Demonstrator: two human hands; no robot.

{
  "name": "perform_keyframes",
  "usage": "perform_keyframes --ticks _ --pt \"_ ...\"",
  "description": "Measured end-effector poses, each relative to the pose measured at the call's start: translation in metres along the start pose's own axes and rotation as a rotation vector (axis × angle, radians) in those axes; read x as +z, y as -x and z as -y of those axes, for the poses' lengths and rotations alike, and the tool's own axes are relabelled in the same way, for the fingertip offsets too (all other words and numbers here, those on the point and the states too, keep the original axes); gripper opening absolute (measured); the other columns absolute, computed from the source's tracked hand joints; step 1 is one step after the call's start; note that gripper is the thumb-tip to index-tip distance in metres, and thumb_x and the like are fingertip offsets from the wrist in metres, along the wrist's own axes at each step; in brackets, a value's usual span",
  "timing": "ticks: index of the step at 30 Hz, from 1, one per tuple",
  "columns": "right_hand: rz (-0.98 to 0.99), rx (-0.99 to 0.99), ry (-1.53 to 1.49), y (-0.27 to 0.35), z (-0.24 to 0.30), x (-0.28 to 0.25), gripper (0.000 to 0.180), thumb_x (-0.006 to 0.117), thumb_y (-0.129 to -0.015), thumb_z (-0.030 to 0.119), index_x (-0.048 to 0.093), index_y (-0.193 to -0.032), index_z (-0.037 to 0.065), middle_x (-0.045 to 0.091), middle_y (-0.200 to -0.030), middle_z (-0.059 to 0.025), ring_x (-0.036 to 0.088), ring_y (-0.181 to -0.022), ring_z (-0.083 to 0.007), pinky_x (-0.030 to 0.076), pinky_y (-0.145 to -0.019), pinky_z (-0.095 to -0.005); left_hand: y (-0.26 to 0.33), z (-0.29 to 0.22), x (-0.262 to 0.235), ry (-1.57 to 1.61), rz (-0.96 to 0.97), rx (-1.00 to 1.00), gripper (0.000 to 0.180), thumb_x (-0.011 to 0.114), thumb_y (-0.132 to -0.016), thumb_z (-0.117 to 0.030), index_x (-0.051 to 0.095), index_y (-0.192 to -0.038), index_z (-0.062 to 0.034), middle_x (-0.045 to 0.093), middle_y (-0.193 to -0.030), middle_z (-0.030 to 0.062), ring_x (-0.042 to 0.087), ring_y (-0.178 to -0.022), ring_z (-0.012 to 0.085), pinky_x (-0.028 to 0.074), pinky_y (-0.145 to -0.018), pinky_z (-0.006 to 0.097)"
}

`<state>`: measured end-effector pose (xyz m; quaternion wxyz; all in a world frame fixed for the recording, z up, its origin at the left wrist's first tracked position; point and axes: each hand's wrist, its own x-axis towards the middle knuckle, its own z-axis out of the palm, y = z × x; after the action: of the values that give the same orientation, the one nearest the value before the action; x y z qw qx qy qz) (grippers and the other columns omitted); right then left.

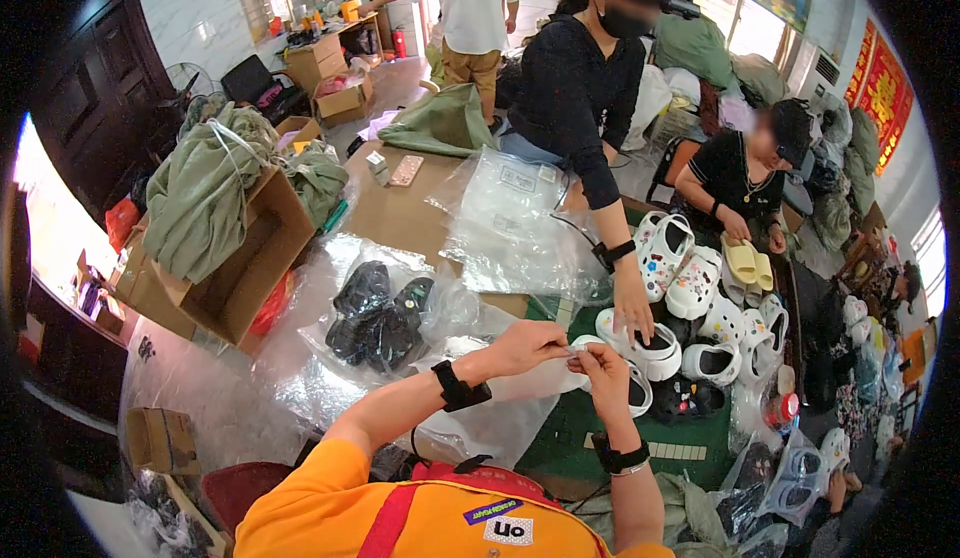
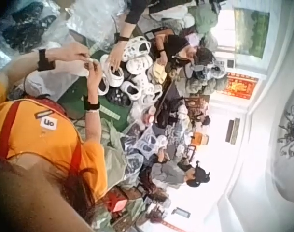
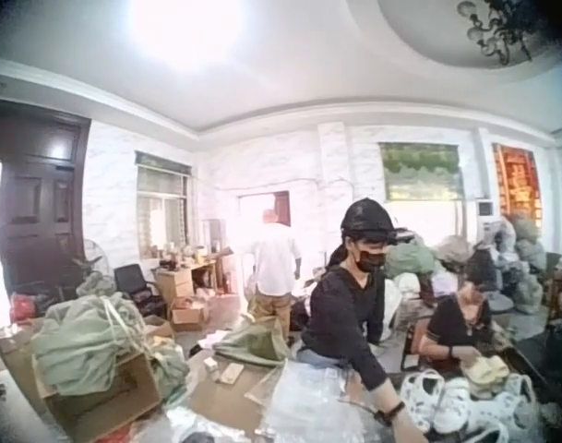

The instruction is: The recorder is seen inspecting and placing white clog-style shoes into plastic bags at a packing station.

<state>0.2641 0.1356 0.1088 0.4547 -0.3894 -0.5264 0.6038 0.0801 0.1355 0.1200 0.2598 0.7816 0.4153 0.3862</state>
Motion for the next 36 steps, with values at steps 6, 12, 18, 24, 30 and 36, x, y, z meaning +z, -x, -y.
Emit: perform_keyframes --ticks 6,12,18,24,30,36 --pt "0.037 -0.011 0.073 -0.002 0.001 0.009 0.011 0.052 -0.083 0.004 0.053 -0.088 -0.005 0.059 -0.074 -0.0091 0.060 -0.069 -0.0149 0.050 -0.064 -0.0258 0.004 -0.013 -0.011 0.261 0.033 -0.140 0.016 0.057 -0.080 -0.017 0.054 -0.084 -0.0018 0.056 -0.072 0.0101 0.053 -0.063 0.0181 0.041 -0.058 0.029" --pt "0.059 -0.091 0.249 -0.003 0.012 0.017 0.006 0.052 -0.081 0.000 0.052 -0.085 -0.004 0.058 -0.072 -0.0079 0.059 -0.062 -0.0128 0.049 -0.058 -0.0245 0.010 -0.010 -0.002 0.290 -0.124 -0.100 0.017 0.057 -0.079 -0.017 0.053 -0.084 -0.0014 0.055 -0.070 0.0114 0.052 -0.061 0.0209 0.041 -0.056 0.030" --pt "0.076 -0.140 0.317 -0.002 0.016 0.024 0.004 0.051 -0.082 0.001 0.050 -0.080 -0.003 0.056 -0.068 -0.0066 0.057 -0.059 -0.0116 0.048 -0.056 -0.0234 0.011 -0.013 -0.008 0.228 -0.130 -0.081 0.015 0.057 -0.079 -0.014 0.053 -0.084 -0.0015 0.055 -0.070 0.0099 0.051 -0.060 0.0177 0.040 -0.054 0.028" --pt "0.056 -0.215 0.247 -0.004 0.008 0.022 0.005 0.051 -0.083 0.004 0.049 -0.083 0.000 0.055 -0.065 -0.0057 0.054 -0.056 -0.0102 0.046 -0.051 -0.0225 0.023 -0.002 -0.016 0.123 -0.118 -0.065 0.013 0.057 -0.078 -0.014 0.052 -0.081 -0.0018 0.054 -0.069 0.0121 0.052 -0.061 0.0252 0.040 -0.055 0.031" --pt "-0.163 -0.102 -0.013 -0.009 0.007 0.008 0.013 0.050 -0.086 0.014 0.048 -0.089 0.002 0.058 -0.077 -0.0080 0.056 -0.057 -0.0114 0.044 -0.049 -0.0219 0.066 0.035 -0.044 -0.085 -0.073 -0.069 0.011 0.057 -0.076 -0.013 0.053 -0.078 -0.0030 0.054 -0.070 0.0121 0.053 -0.064 0.0286 0.041 -0.056 0.035" --pt "-0.153 -0.095 -0.114 -0.019 0.001 0.007 0.014 0.046 -0.088 0.016 0.043 -0.091 0.003 0.058 -0.095 -0.0129 0.056 -0.057 -0.0108 0.044 -0.049 -0.0216 0.108 0.058 -0.079 -0.301 -0.134 -0.081 0.011 0.059 -0.075 -0.014 0.055 -0.076 -0.0036 0.054 -0.071 0.0113 0.053 -0.069 0.0294 0.040 -0.060 0.037"
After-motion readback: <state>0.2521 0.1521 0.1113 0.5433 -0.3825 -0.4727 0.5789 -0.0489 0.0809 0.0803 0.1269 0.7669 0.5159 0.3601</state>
